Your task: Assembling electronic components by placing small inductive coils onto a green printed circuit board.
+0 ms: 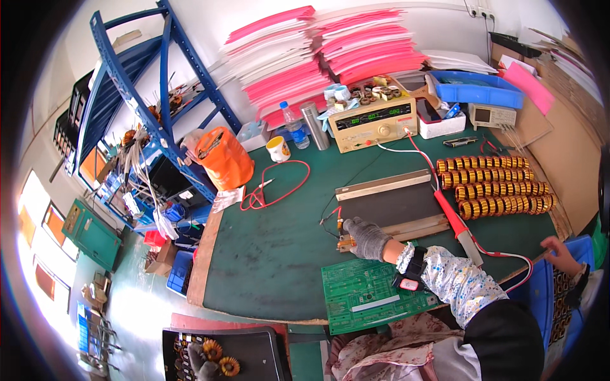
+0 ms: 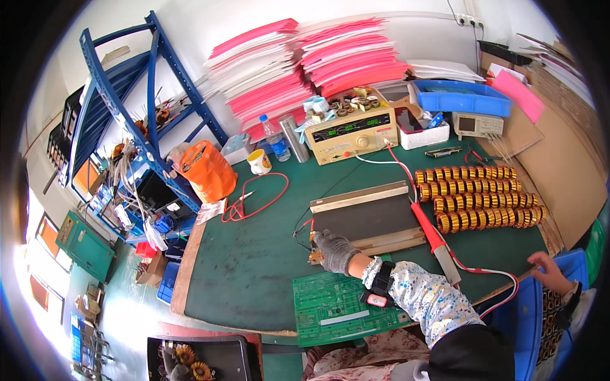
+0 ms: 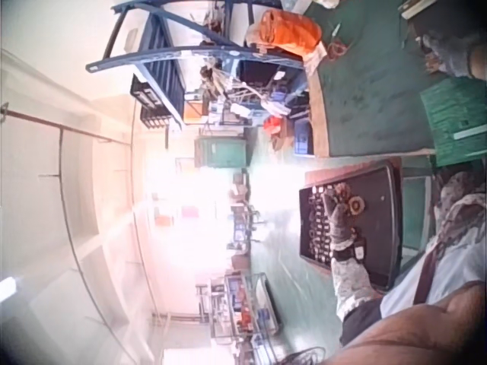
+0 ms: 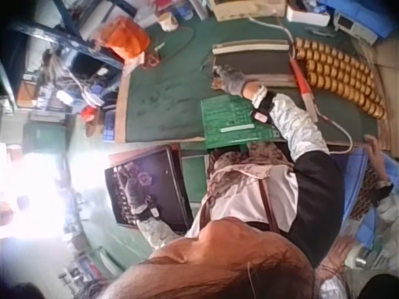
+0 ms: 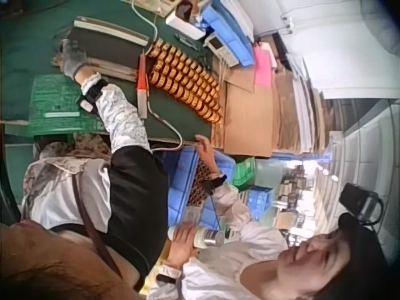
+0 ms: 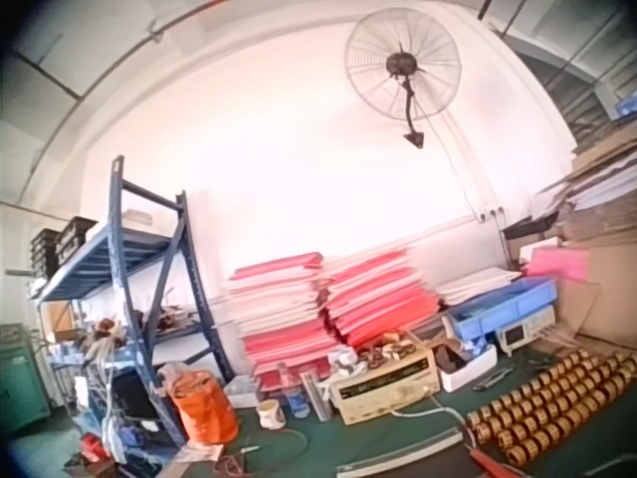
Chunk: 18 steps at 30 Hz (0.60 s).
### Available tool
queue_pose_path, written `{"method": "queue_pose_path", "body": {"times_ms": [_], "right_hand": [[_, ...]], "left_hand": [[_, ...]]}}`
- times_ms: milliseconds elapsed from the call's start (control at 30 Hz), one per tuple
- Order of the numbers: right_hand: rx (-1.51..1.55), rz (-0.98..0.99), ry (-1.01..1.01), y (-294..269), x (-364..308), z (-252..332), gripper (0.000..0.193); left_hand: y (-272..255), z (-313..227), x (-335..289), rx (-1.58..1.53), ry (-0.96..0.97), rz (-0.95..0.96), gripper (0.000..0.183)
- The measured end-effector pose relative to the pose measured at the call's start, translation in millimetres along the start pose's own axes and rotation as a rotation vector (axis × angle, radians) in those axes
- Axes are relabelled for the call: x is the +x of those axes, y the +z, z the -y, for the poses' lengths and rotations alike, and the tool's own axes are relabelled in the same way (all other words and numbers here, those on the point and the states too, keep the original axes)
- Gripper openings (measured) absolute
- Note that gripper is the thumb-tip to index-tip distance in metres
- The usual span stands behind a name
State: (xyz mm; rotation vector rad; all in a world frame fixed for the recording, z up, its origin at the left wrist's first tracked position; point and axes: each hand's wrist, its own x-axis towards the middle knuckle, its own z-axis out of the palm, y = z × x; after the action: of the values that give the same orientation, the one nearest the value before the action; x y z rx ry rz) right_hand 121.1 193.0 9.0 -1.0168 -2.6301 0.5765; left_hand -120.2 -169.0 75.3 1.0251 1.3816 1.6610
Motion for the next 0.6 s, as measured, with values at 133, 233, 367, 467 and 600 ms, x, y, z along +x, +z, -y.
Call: {"method": "queue_pose_path", "body": {"times_ms": [133, 233, 367, 467, 600], "right_hand": [[0.092, -0.053, -0.081, 18.8, 7.1, -5.6, 0.055], [0.136, -0.268, -0.116, 21.7, -7.2, 2.5, 0.056], [0.902, 0.016, -0.035, -13.8, -62.3, 53.7, 0.052], [1.766, 0.476, 0.154, 8.6, -78.1, 49.4, 0.049], [2.024, 0.199, 0.119, 47.6, -75.9, 20.8, 0.044]], "left_hand": [[35.1, -11.8, 22.1, -0.267, 0.026, -0.003, 0.045], [74.6, 5.4, 59.0, -0.184, -0.113, 0.157, 0.049], [118.3, 36.1, 99.9, -0.12, -0.102, 0.419, 0.047], [157.7, 54.8, 119.8, -0.09, -0.052, 0.624, 0.051], [176.1, 66.9, 131.4, 0.087, 0.019, 0.67, 0.068]]}}
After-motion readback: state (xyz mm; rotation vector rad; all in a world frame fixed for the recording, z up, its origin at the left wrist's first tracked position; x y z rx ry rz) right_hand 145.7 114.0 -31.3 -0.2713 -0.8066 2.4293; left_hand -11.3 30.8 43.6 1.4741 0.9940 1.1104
